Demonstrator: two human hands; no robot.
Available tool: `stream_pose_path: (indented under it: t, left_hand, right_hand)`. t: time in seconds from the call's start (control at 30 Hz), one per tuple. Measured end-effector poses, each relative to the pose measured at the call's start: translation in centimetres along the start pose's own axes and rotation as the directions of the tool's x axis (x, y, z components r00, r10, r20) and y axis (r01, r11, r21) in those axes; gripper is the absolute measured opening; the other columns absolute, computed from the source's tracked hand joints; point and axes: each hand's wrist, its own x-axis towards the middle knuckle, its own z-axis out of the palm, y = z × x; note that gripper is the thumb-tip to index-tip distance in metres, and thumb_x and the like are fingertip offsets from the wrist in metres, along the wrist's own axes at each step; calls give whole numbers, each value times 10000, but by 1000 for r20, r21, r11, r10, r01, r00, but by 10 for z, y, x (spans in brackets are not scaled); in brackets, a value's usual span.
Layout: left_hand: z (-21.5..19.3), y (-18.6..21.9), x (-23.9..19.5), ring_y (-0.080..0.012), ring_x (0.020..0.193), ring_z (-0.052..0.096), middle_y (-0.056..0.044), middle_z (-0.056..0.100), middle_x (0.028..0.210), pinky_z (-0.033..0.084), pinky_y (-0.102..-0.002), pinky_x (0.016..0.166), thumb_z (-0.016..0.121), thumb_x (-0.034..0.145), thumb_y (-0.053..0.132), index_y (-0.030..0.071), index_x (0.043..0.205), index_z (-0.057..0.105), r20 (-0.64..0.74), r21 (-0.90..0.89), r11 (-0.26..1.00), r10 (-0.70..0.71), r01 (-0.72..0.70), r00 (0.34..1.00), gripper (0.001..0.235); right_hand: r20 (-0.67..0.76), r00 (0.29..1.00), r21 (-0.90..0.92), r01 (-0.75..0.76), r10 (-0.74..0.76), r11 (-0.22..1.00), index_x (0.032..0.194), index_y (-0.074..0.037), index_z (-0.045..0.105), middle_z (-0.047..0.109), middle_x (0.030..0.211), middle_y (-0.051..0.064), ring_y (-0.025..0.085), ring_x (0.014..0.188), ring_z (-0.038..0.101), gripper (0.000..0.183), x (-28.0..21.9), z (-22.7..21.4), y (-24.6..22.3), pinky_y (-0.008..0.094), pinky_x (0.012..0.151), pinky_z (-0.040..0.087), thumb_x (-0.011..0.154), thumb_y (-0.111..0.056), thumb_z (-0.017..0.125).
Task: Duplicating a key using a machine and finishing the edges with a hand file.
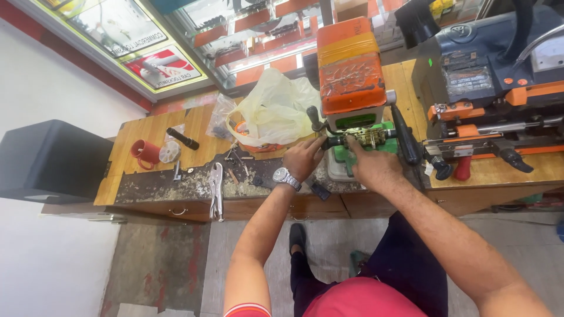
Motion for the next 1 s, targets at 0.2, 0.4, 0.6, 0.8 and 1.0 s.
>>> stream_pose_path:
  t: [0.2, 0.4, 0.6, 0.8, 1.0]
  left_hand:
    - [2, -2, 4, -206, 756, 759, 20, 745, 928, 612, -326, 620, 758, 838, 310, 297, 1188, 699, 53, -65, 998, 20, -16, 998, 356]
    - [5, -2, 2, -198, 738, 755, 24, 743, 889, 606, -313, 623, 733, 867, 327, 314, 1165, 702, 57, -41, 999, -16, 19, 998, 301]
    - [0, -1, 6, -188, 727, 753, 32, 744, 881, 601, -305, 612, 708, 899, 341, 324, 1165, 696, 88, -37, 998, -42, 46, 995, 266]
    - [6, -5, 2, -171, 713, 744, 48, 731, 859, 601, -296, 616, 685, 911, 377, 365, 1186, 679, 91, 13, 998, -62, 61, 994, 275]
    - [6, -9, 4, -189, 712, 748, 34, 741, 862, 599, -305, 604, 698, 908, 368, 336, 1153, 699, 107, -8, 997, -75, 77, 991, 247]
  right_hand:
    - [22, 1000, -18, -8, 8, 1000, 1576, -225, 414, 772, 769, 162, 358, 771, 796, 675, -1, -3, 0, 518, 686, 628, 931, -320, 591]
    - [45, 999, 3, -14, 14, 1000, 1582, -199, 413, 777, 777, 172, 358, 777, 799, 668, -2, -8, -4, 522, 705, 630, 944, -310, 576]
    - [43, 999, 14, -25, 25, 1000, 1607, -215, 354, 770, 768, 150, 349, 764, 795, 703, 2, -2, -2, 526, 724, 630, 947, -310, 578]
    - [64, 998, 7, -8, 7, 1000, 1598, -203, 361, 768, 760, 144, 338, 739, 793, 676, 4, -1, -5, 522, 691, 630, 963, -311, 568]
    - [46, 999, 20, -9, 8, 1000, 1585, -179, 378, 760, 743, 136, 333, 716, 790, 661, 9, 3, -5, 520, 676, 628, 959, -300, 555]
